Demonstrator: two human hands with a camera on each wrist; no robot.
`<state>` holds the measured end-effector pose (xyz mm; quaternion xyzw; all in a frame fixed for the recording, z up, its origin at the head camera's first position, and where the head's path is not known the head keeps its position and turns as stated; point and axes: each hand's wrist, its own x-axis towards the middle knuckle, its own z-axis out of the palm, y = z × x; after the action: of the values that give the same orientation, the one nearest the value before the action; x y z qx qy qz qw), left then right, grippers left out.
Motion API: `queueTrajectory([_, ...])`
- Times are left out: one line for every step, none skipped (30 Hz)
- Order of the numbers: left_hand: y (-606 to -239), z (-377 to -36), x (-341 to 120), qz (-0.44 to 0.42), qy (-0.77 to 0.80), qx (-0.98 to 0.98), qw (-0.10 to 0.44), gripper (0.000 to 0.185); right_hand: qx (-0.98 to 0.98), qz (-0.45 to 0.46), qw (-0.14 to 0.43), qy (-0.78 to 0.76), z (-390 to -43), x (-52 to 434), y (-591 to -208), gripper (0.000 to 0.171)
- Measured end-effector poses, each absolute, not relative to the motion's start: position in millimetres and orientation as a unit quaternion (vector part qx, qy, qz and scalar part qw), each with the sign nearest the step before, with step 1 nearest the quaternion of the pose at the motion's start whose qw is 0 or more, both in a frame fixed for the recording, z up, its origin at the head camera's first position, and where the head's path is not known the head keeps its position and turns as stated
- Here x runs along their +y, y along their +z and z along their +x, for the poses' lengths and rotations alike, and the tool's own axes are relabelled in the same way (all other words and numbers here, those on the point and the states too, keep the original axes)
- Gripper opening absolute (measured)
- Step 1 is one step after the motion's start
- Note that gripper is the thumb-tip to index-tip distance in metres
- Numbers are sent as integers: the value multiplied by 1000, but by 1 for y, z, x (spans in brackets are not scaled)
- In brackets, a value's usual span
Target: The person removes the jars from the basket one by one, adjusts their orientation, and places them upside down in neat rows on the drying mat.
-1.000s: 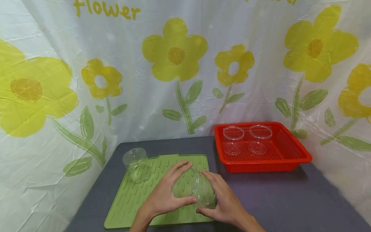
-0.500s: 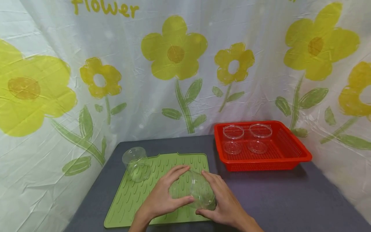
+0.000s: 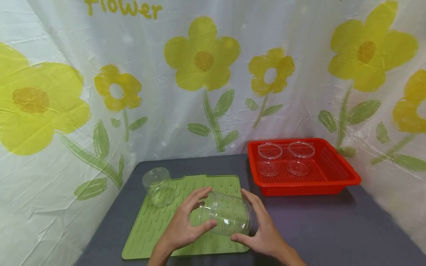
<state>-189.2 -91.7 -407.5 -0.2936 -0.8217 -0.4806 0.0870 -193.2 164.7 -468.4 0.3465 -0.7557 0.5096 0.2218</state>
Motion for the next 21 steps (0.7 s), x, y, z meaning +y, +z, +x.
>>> queueTrajectory([-408,-189,-92,-293,-491,-815,88,74,-744,348,213,529,-193,166,-469,110])
queueTrajectory([-409,-188,-92,-290,-503,-809,88,74,-732,348,198,551,-193,166,-469,106])
queueTrajectory([-410,-188,-93,-290,-513,-803,90,74,-719,349,184,572,-193,167,-469,102])
queueTrajectory([-411,-187,-93,-290,-522,-797,94,74,-709,347,164,592,-193,167,-469,96])
queueTrajectory([-412,-187,-93,-293,-529,-791,98,74,-697,345,144,612,-193,167,-469,91])
queueTrajectory([-413,-187,-93,-295,-537,-784,102,73,-687,343,126,628,-193,167,-469,88])
queueTrajectory([-414,-186,-93,-298,-543,-778,106,73,-679,339,109,642,-192,167,-469,85])
queueTrajectory([-416,-186,-93,-302,-549,-772,111,73,-673,334,93,654,-192,167,-469,82])
queueTrajectory([-417,-186,-93,-306,-553,-766,115,72,-670,328,79,662,-192,167,-469,80])
queueTrajectory([-418,-186,-93,-310,-556,-762,119,72,-666,324,68,669,-191,166,-469,79])
queueTrajectory([-419,-186,-93,-313,-560,-758,121,72,-663,320,60,674,-191,166,-469,79])
queueTrajectory([-420,-186,-93,-316,-564,-754,121,72,-660,318,54,679,-191,166,-469,79])
queueTrajectory([-420,-185,-93,-317,-568,-750,120,72,-658,316,51,682,-190,165,-468,79])
queueTrajectory([-421,-185,-93,-320,-572,-746,120,73,-654,315,48,686,-190,165,-468,79])
queueTrajectory([-422,-185,-93,-321,-575,-743,118,73,-650,316,45,689,-190,165,-468,79])
queueTrajectory([-423,-185,-93,-321,-580,-740,116,73,-646,316,43,694,-189,164,-467,79])
queueTrajectory([-423,-185,-93,-321,-583,-738,114,73,-642,317,41,697,-189,164,-466,79])
queueTrajectory([-424,-185,-93,-321,-586,-736,112,73,-638,318,39,700,-189,163,-466,79])
queueTrajectory([-425,-185,-93,-321,-588,-734,111,74,-635,318,38,703,-189,163,-465,79])
queueTrajectory([-425,-185,-94,-321,-590,-733,110,74,-633,318,38,705,-188,162,-465,79])
queueTrajectory([-426,-185,-94,-320,-592,-732,109,74,-633,317,37,705,-188,162,-464,79])
